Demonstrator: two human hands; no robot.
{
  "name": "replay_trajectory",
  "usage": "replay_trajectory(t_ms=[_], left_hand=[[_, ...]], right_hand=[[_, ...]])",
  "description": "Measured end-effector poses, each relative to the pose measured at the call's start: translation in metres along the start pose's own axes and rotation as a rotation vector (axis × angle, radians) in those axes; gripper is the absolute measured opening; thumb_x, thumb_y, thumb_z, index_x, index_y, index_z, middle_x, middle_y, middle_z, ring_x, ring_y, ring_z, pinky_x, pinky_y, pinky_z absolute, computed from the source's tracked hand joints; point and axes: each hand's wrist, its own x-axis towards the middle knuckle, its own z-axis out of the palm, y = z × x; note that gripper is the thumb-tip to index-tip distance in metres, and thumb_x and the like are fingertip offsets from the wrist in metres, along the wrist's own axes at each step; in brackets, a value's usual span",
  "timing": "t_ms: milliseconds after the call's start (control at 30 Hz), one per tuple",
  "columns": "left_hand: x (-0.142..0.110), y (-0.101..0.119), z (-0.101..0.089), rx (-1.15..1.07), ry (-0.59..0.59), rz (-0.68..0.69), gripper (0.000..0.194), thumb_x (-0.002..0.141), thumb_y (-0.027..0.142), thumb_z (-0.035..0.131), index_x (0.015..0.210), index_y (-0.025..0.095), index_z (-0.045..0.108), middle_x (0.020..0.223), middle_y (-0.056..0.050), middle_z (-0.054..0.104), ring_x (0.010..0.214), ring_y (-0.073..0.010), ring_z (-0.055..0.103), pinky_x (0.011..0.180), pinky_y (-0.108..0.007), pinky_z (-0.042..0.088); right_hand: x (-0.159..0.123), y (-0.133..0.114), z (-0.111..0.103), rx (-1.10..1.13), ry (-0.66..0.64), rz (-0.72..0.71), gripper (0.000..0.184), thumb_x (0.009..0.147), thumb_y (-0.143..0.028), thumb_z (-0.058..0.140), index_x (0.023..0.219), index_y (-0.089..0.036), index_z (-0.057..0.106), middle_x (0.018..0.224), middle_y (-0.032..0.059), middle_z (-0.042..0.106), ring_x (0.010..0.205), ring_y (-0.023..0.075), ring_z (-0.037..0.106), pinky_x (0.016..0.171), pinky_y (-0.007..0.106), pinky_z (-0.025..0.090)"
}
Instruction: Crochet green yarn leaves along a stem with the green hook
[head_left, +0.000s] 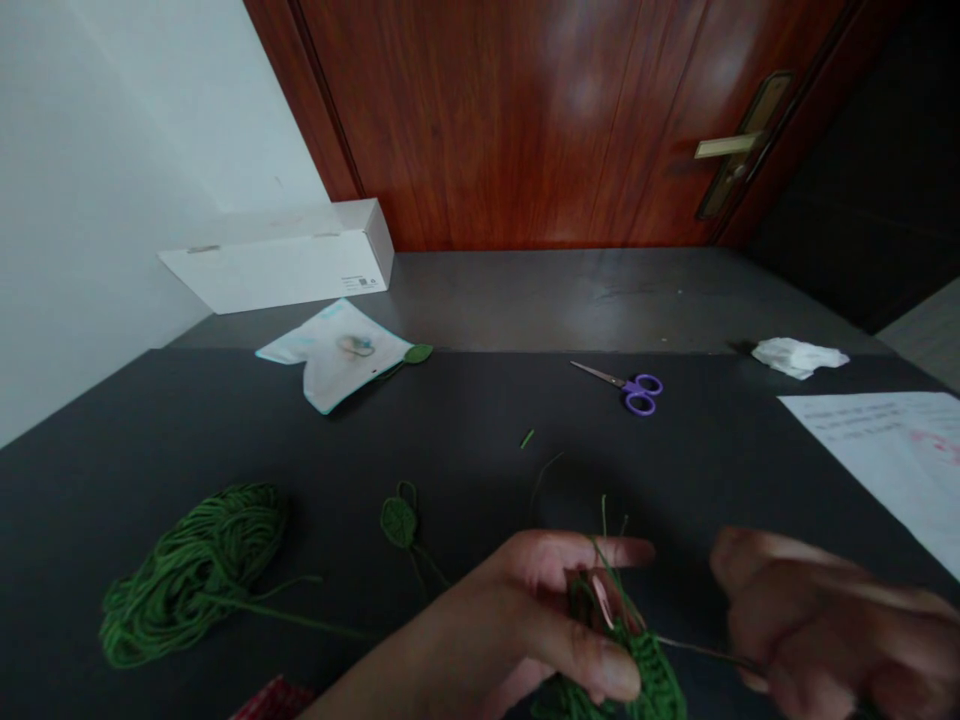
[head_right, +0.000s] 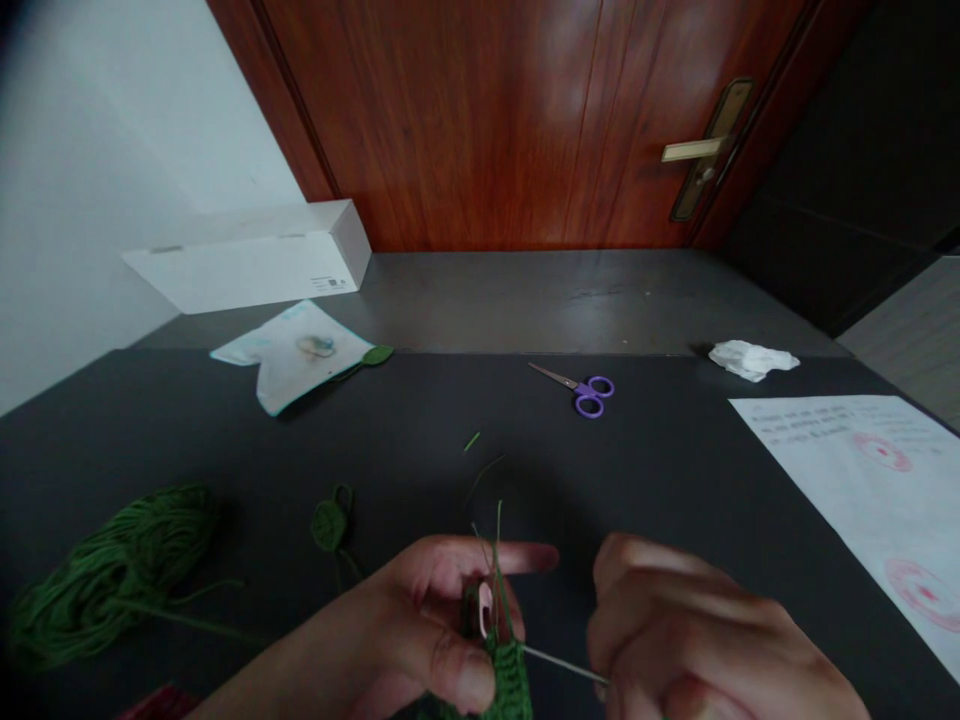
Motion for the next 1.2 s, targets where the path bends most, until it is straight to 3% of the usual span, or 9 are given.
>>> replay_trajectory(t_ms=[167, 300, 400, 467, 567, 767, 900, 1067, 1200], left_hand=[[0.001, -0.002, 0.000, -0.030, -0.081, -0.031, 0.065, 0.051, 0.009, 0.081, 0.115, 0.014, 0.067, 0.071, 0.000, 0.063, 0.059, -0.0082, 0.052, 0.064, -0.022, 0.036], [0.000, 0.000, 0.003, -0.058, -0.148, -0.058, 0.067, 0.049, 0.006, 0.078, 0.115, 0.011, 0.067, 0.071, 0.000, 0.064, 0.058, -0.0078, 0.050, 0.059, -0.021, 0.032], [-0.001, 0.001, 0.003, -0.071, -0.153, -0.060, 0.063, 0.052, 0.005, 0.076, 0.114, 0.011, 0.067, 0.071, 0.000, 0.062, 0.056, -0.0065, 0.049, 0.057, -0.020, 0.031], [-0.001, 0.000, 0.001, -0.051, -0.154, -0.057, 0.062, 0.054, 0.008, 0.077, 0.115, 0.011, 0.067, 0.072, 0.000, 0.062, 0.057, -0.0072, 0.050, 0.057, -0.020, 0.033], [0.000, -0.003, -0.001, -0.039, -0.138, -0.024, 0.064, 0.053, 0.009, 0.078, 0.116, 0.011, 0.066, 0.076, -0.002, 0.063, 0.061, -0.0086, 0.053, 0.060, -0.021, 0.035], [0.000, 0.002, 0.001, -0.019, -0.167, -0.050, 0.062, 0.053, 0.009, 0.077, 0.114, 0.011, 0.068, 0.074, -0.001, 0.062, 0.061, -0.0079, 0.050, 0.060, -0.020, 0.033], [-0.001, 0.003, 0.004, 0.083, -0.033, 0.062, 0.057, 0.058, 0.011, 0.079, 0.114, 0.017, 0.069, 0.078, -0.001, 0.062, 0.066, -0.0083, 0.050, 0.063, -0.021, 0.034], [0.002, -0.005, 0.003, 0.211, 0.248, 0.342, 0.063, 0.067, 0.024, 0.080, 0.126, 0.024, 0.059, 0.081, 0.002, 0.059, 0.073, -0.0107, 0.051, 0.072, -0.026, 0.039], [0.004, -0.010, 0.004, 0.305, 0.319, 0.404, 0.068, 0.071, 0.025, 0.076, 0.134, 0.021, 0.050, 0.078, 0.004, 0.055, 0.073, -0.0112, 0.049, 0.076, -0.028, 0.040]], right_hand=[[0.003, 0.004, 0.005, 0.296, 0.068, 0.142, 0.035, 0.086, -0.056, 0.053, 0.072, -0.027, 0.066, 0.059, 0.0021, 0.065, 0.059, 0.0211, 0.060, 0.060, 0.038, 0.048], [0.007, 0.002, 0.001, 0.543, -0.018, 0.231, 0.040, 0.096, -0.045, 0.039, 0.074, -0.027, 0.068, 0.057, 0.0007, 0.065, 0.055, 0.0177, 0.056, 0.057, 0.035, 0.045], [0.012, 0.003, -0.006, 0.494, -0.032, 0.262, 0.040, 0.097, -0.043, 0.036, 0.076, -0.030, 0.067, 0.058, -0.0005, 0.065, 0.057, 0.0182, 0.059, 0.058, 0.035, 0.046], [0.015, 0.005, -0.014, 0.386, -0.211, -0.006, 0.034, 0.098, -0.039, 0.036, 0.088, -0.030, 0.067, 0.063, -0.0004, 0.068, 0.053, 0.0170, 0.063, 0.055, 0.034, 0.047], [0.016, 0.009, -0.025, 0.276, -0.396, -0.115, 0.028, 0.098, -0.036, 0.038, 0.098, -0.028, 0.064, 0.071, 0.0023, 0.072, 0.054, 0.0180, 0.066, 0.056, 0.036, 0.050], [0.017, -0.005, -0.004, 0.571, -0.031, 0.230, 0.037, 0.095, -0.041, 0.042, 0.076, -0.028, 0.070, 0.058, 0.0004, 0.066, 0.057, 0.0178, 0.058, 0.057, 0.034, 0.046], [0.019, -0.013, 0.016, 0.776, 0.165, 0.505, 0.040, 0.093, -0.041, 0.045, 0.064, -0.024, 0.067, 0.052, 0.0006, 0.060, 0.056, 0.0167, 0.051, 0.059, 0.031, 0.045], [0.013, -0.005, 0.025, 0.723, 0.216, 0.534, 0.042, 0.097, -0.043, 0.036, 0.073, -0.023, 0.065, 0.066, 0.0019, 0.059, 0.063, 0.0150, 0.052, 0.061, 0.027, 0.050], [0.006, 0.003, 0.026, 0.631, 0.143, 0.451, 0.039, 0.098, -0.041, 0.033, 0.081, -0.025, 0.065, 0.075, 0.0028, 0.058, 0.074, 0.0163, 0.057, 0.070, 0.026, 0.052]])
